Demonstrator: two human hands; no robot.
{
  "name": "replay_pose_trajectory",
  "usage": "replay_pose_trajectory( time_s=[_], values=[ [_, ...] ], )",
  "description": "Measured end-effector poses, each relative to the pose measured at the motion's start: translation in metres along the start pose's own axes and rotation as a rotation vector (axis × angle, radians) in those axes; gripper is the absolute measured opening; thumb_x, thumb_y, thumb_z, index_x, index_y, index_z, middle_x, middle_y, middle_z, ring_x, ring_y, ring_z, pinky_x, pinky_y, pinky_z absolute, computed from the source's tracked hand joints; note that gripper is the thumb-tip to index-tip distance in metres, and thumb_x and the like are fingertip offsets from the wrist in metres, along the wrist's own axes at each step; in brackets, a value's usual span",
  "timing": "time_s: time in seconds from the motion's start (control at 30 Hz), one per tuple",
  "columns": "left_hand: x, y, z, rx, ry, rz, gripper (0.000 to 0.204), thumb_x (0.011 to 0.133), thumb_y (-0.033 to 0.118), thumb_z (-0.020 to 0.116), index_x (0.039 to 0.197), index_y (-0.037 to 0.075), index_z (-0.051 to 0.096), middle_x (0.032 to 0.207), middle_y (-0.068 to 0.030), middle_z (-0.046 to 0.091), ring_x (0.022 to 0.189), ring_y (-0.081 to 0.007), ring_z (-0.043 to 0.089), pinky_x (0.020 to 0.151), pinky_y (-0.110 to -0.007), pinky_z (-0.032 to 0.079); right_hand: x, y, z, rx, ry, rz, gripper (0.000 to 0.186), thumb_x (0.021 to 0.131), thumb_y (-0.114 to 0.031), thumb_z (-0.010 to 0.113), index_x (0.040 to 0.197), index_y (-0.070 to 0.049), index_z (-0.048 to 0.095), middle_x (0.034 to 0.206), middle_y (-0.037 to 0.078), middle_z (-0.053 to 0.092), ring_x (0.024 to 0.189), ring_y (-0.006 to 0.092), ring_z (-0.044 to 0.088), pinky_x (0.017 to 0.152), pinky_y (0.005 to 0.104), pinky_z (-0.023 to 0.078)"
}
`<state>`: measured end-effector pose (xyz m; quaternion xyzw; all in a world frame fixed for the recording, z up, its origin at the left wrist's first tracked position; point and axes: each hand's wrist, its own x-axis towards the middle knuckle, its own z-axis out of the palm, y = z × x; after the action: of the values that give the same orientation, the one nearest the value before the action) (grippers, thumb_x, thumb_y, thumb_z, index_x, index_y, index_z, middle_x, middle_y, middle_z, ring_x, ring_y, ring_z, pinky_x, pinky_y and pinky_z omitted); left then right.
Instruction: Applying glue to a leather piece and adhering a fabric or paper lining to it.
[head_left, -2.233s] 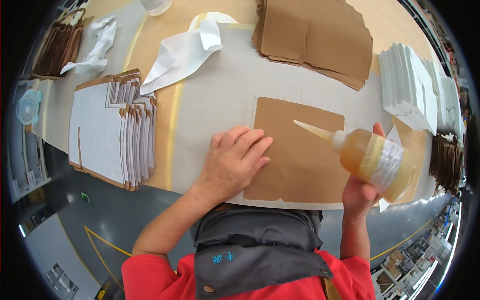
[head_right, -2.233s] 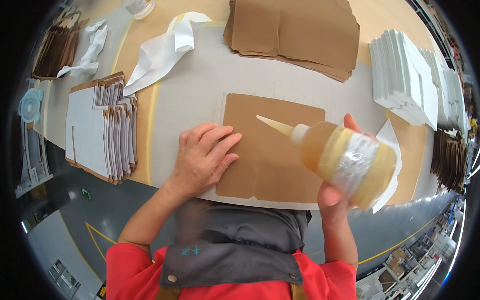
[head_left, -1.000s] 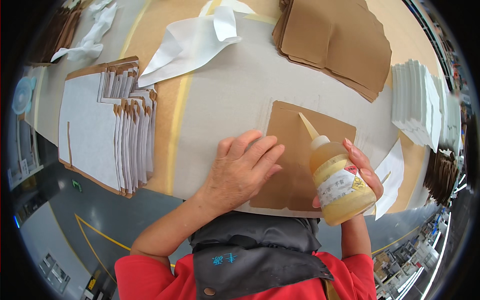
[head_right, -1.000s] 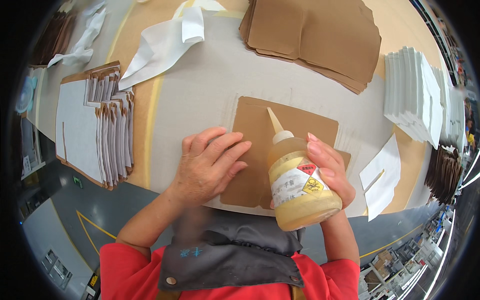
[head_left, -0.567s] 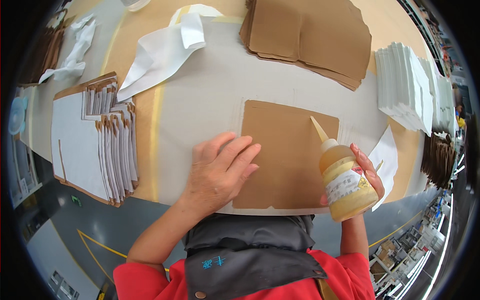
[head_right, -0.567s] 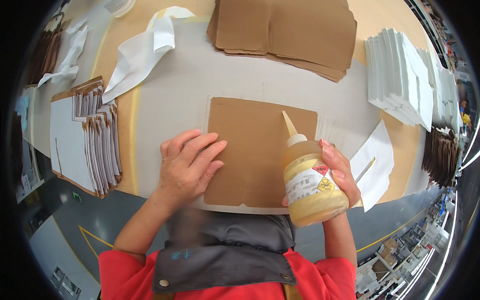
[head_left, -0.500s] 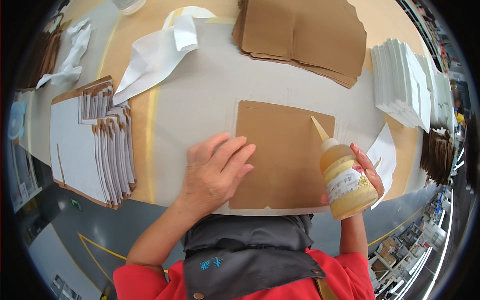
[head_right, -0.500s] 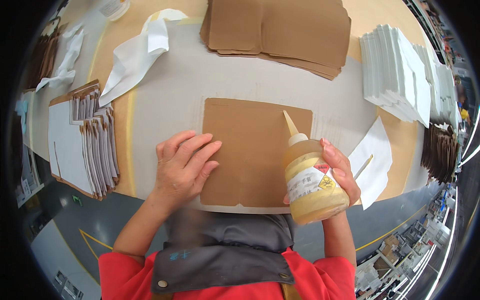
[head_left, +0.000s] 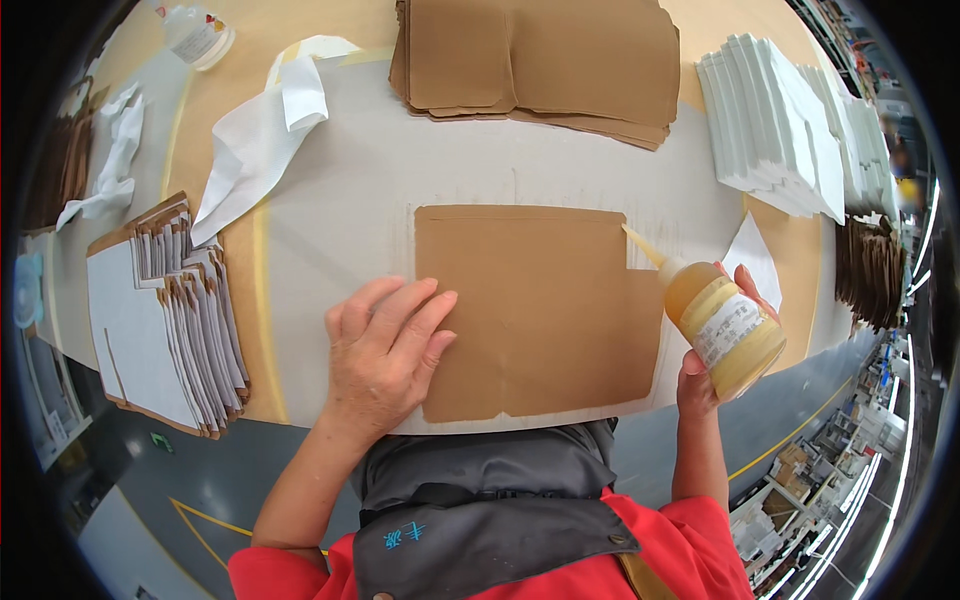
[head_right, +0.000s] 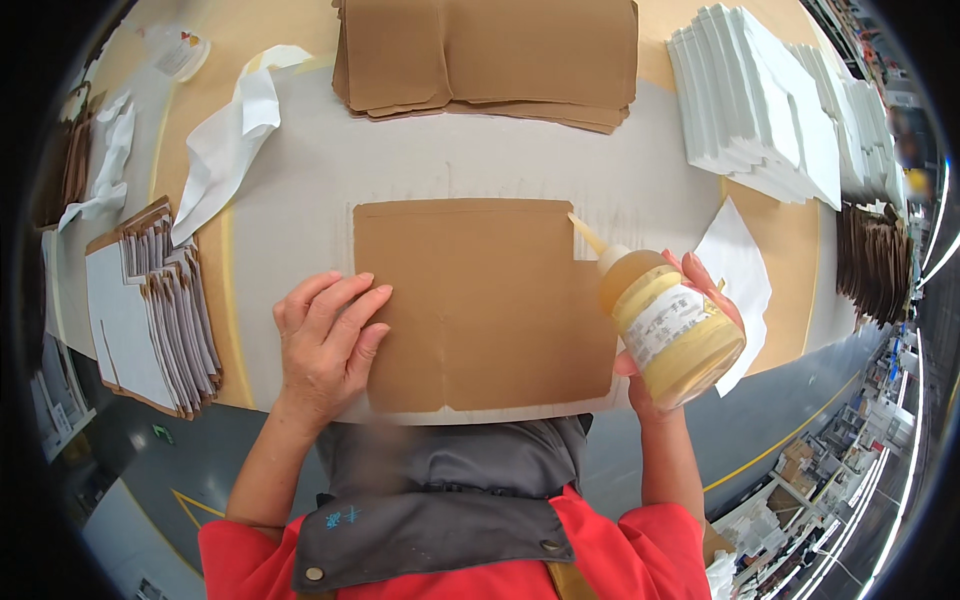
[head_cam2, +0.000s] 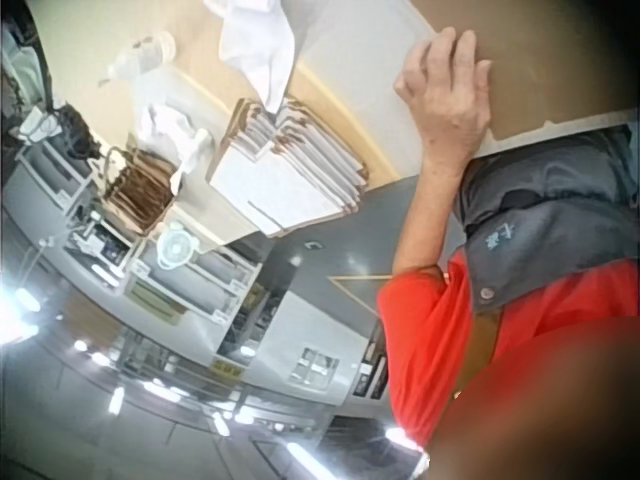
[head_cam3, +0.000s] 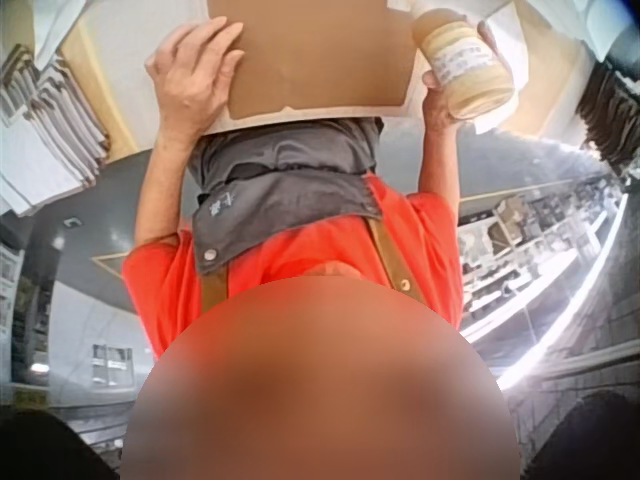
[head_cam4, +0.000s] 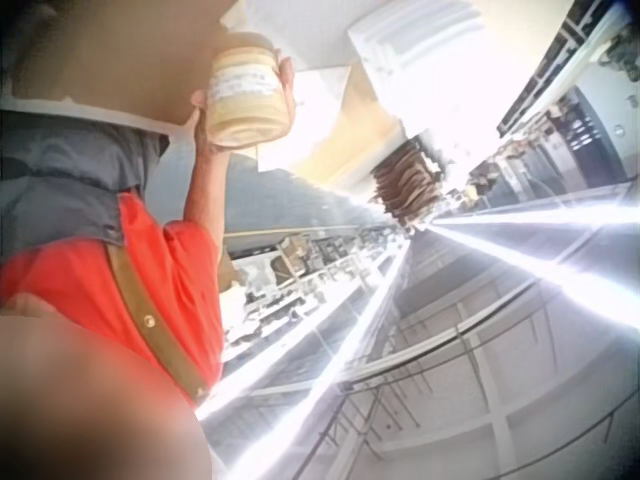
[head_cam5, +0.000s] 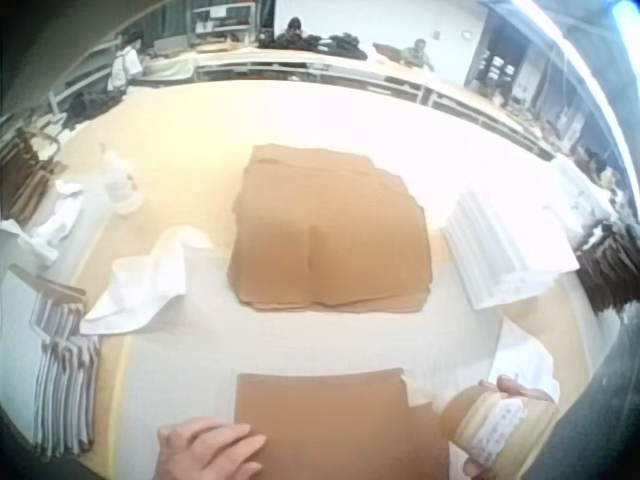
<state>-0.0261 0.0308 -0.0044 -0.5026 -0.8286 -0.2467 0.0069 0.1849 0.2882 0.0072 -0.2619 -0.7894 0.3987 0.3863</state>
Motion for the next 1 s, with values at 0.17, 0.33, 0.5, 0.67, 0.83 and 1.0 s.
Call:
replay_pose_trajectory(
  time_s=[0.17,0.33,0.5,0.67,0.83,1.0],
  values=[
    [0.002,0.0,0.0,0.007,0.014,0.021,0.032,0.084,0.02,0.074,0.115,0.012,0.072,0.122,0.0001,0.063,0.116,-0.0232,0.053,0.094,-0.037,0.037,-0.007,-0.001,-0.006,0.12,0.079,0.098,0.11,0.058,-0.061,0.088,0.137,-0.008,0.032,0.142,0.021,0.049,0.128,0.0417,0.053,0.109,0.0536,0.042],
    [0.001,0.001,0.0,0.005,0.015,0.01,0.03,0.087,0.02,0.071,0.116,0.013,0.071,0.121,-0.0009,0.064,0.115,-0.0249,0.054,0.098,-0.037,0.037,-0.022,-0.005,-0.02,0.103,0.054,0.106,0.109,0.058,-0.061,0.089,0.135,-0.008,0.033,0.14,0.021,0.051,0.127,0.0401,0.055,0.108,0.0519,0.045],
    [0.003,0.001,0.0,0.005,0.014,0.02,0.029,0.087,0.019,0.071,0.116,0.013,0.071,0.121,-0.001,0.064,0.115,-0.0249,0.054,0.098,-0.037,0.037,-0.029,-0.006,-0.03,0.045,0.028,0.02,0.108,0.059,-0.06,0.09,0.135,-0.007,0.034,0.139,0.022,0.051,0.126,0.0396,0.056,0.107,0.0511,0.047],
    [0.001,0.001,-0.001,0.003,0.001,0.009,0.033,0.087,0.018,0.071,0.12,0.012,0.069,0.122,-0.002,0.063,0.116,-0.0251,0.054,0.099,-0.037,0.037,-0.029,-0.001,-0.041,-0.015,0.092,0.026,0.107,0.061,-0.061,0.088,0.134,-0.006,0.035,0.139,0.023,0.051,0.126,0.0389,0.056,0.107,0.0513,0.046],
    [0.001,0.001,0.0,-0.005,0.001,0.017,0.036,0.087,0.017,0.07,0.122,0.011,0.068,0.124,-0.0038,0.063,0.115,-0.0259,0.054,0.099,-0.038,0.037,-0.026,-0.01,-0.045,-0.029,0.159,0.123,0.108,0.064,-0.066,0.084,0.136,-0.002,0.034,0.139,0.022,0.05,0.126,0.0373,0.057,0.107,0.05,0.046],
    [0.001,0.001,0.001,-0.002,0.007,0.031,0.036,0.087,0.016,0.071,0.122,0.011,0.068,0.124,-0.0044,0.062,0.115,-0.0266,0.054,0.099,-0.038,0.037,-0.04,-0.012,-0.058,0.001,0.175,0.143,0.107,0.067,-0.066,0.083,0.136,-0.001,0.033,0.139,0.022,0.05,0.126,0.0367,0.057,0.107,0.0484,0.047]
  ],
)
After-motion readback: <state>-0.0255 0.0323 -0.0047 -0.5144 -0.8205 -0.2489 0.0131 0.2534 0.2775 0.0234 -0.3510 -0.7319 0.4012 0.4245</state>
